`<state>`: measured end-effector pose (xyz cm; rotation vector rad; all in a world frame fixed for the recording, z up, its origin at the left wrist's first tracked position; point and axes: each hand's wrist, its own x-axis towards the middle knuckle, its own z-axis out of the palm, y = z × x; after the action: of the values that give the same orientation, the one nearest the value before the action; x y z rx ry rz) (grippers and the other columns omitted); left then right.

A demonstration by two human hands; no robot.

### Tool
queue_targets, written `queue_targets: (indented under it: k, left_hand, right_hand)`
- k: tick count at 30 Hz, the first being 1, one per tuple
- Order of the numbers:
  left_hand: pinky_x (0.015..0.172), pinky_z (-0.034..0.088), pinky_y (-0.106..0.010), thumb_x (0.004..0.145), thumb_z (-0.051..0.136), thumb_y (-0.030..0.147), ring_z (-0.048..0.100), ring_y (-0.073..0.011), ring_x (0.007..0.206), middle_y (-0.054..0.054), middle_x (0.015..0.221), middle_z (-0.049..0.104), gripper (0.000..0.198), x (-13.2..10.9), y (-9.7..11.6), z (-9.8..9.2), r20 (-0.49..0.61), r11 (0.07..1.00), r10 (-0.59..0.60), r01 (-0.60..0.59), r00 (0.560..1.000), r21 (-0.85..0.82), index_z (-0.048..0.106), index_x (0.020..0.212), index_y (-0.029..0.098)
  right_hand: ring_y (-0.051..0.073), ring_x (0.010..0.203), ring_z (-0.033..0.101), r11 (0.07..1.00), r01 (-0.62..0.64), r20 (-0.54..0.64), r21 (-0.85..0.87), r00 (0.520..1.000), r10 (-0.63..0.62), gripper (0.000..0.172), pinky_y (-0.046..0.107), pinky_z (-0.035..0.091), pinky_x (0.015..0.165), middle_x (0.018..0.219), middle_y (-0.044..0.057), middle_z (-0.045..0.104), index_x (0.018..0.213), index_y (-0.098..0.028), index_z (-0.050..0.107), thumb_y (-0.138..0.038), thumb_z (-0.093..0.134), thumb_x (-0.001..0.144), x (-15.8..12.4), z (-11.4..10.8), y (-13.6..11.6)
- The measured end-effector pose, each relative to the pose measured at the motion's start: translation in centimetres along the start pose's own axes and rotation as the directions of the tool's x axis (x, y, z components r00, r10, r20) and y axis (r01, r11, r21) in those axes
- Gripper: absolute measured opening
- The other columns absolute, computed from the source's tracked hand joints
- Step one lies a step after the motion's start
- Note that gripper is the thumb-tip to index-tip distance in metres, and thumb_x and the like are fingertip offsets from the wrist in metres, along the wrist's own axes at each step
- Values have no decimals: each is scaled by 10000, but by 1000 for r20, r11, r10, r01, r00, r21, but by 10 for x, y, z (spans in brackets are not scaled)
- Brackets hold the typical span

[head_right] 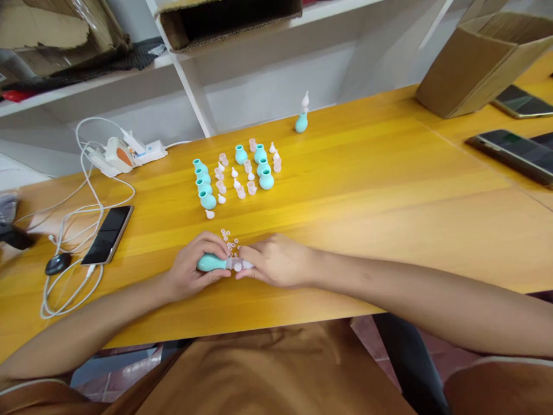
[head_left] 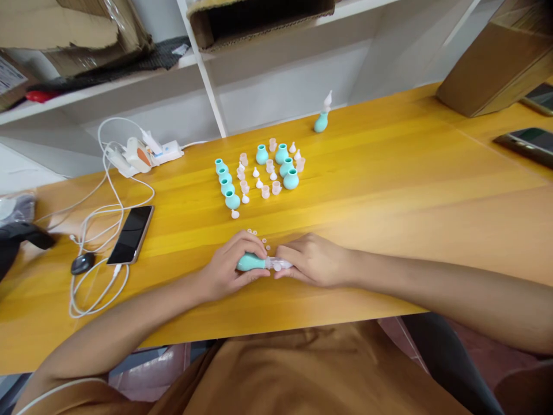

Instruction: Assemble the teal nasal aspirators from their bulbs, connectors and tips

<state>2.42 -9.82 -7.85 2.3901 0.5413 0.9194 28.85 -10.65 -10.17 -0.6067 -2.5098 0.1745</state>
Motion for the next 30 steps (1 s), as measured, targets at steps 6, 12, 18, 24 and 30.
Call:
queue_targets:
  k: [6,12,18,24,30]
  left_hand:
    - [899,606,-350,1046,712,353,709,-204,1055,-79,1097,707,216,1,3,3,-38,994,-22,26,999,103,602,1175,218]
    - [877,603,-356,1033,730,364,706,-208,1021,-82,1106,696,238,2,1,1,41,999,-41,40,998,37,604,1180,226]
    - [859,594,-339,1000,772,412,706,-199,982,-73,1075,703,266,2,0,3,29,995,-64,66,998,-75,630,1129,228]
    - [885,589,-343,1015,756,396,714,-196,997,-59,1062,719,232,0,3,8,-117,993,-103,110,988,51,622,1109,231]
    - [860,592,-327,992,791,387,720,-182,966,-55,1067,725,255,0,3,4,-166,996,-48,59,985,62,622,1102,232]
  right_hand:
    - [139,516,472,991,-101,49,-92,993,106,574,328,212,576,712,27,660,997,-142,611,-532,242,1201,-2,3,-8]
    - [136,536,510,998,-50,89,28,995,47,573,311,234,577,724,30,679,1004,-151,634,-573,292,1187,-2,-1,-1]
    - [131,606,575,952,-69,112,298,993,37,521,273,301,590,812,35,727,1040,-175,661,-581,364,1174,0,-3,6]
    - [136,595,539,927,-203,106,316,978,178,547,266,331,595,774,32,680,972,-174,626,-585,329,1176,4,1,-4]
    - [119,611,495,894,-196,84,403,981,177,489,250,328,599,764,6,615,921,-179,587,-582,435,1153,7,-7,-3]
